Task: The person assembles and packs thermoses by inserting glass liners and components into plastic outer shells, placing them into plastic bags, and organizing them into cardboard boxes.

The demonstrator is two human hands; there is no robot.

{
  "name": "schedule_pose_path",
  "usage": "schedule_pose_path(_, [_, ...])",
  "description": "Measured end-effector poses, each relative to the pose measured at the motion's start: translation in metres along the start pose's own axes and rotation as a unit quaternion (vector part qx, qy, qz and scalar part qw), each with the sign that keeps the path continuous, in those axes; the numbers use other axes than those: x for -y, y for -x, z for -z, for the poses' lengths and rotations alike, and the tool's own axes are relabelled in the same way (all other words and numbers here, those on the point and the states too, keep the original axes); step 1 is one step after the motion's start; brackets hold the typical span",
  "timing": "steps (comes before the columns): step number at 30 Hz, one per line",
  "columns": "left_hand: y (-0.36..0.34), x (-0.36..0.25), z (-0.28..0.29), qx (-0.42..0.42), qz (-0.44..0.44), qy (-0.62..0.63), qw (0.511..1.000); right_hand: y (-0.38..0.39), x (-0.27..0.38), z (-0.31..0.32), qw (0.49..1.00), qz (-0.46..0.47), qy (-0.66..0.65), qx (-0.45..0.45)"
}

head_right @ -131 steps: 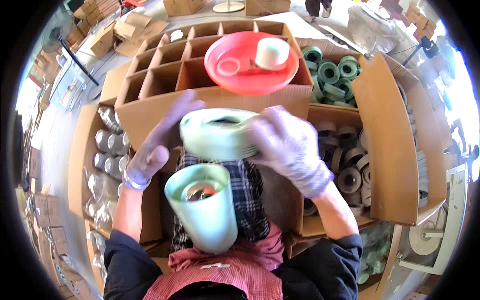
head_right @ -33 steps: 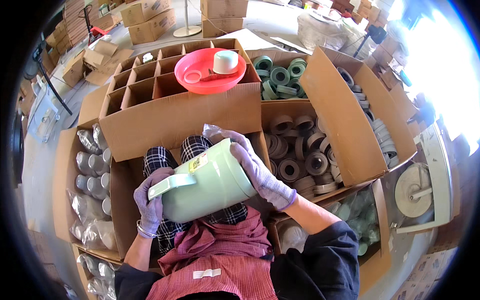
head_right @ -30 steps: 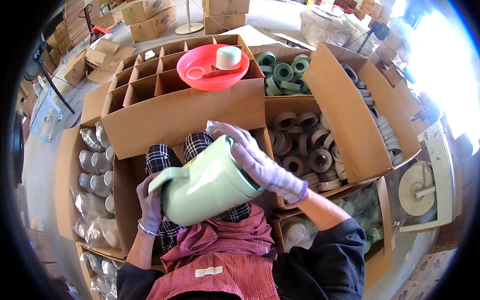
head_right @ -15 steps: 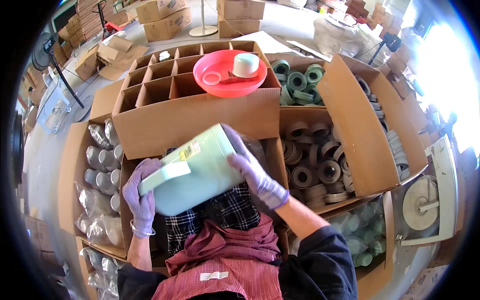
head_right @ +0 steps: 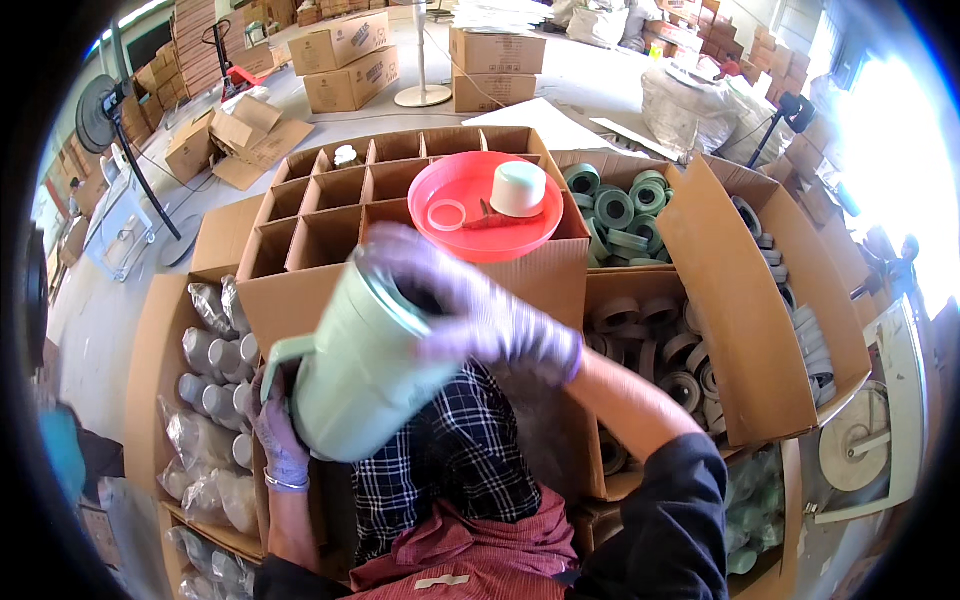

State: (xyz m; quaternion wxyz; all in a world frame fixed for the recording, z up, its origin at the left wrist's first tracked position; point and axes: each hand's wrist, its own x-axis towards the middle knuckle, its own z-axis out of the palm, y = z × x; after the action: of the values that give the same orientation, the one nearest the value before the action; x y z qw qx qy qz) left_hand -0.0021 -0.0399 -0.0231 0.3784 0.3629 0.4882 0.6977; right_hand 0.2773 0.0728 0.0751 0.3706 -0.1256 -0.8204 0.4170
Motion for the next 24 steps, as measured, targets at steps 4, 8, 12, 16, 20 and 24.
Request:
schedule_pose_path(4, [-0.017, 0.011, -0.007, 0.072, 0.009, 0.205, 0.976, -0.029, -0.087, 0.115, 0.762, -0.135, 0.612, -0.161])
schedule_pose_path(8, [-0.033, 0.012, -0.065, 0.104, 0.073, 0.35, 0.928, 0.001, -0.113, 0.168, 0.772, -0.349, 0.525, -0.082])
schedule_pose_path(12, [-0.041, 0.025, -0.074, 0.13, -0.148, -0.044, 0.98, -0.001, -0.015, 0.084, 0.817, 0.013, 0.509, -0.27])
schedule_pose_path(16, [-0.022, 0.043, -0.097, 0.146, -0.184, 0.043, 0.971, 0.04, 0.015, -0.02, 0.822, 0.166, 0.505, -0.203])
schedule_pose_path(20, [0.003, 0.021, -0.118, 0.111, -0.16, 0.008, 0.981, 0.051, -0.017, -0.092, 0.811, 0.103, 0.455, -0.354])
schedule_pose_path(24, [0.006, 0.009, -0.104, 0.091, -0.036, 0.228, 0.969, 0.06, 0.002, -0.118, 0.889, -0.073, 0.311, -0.328])
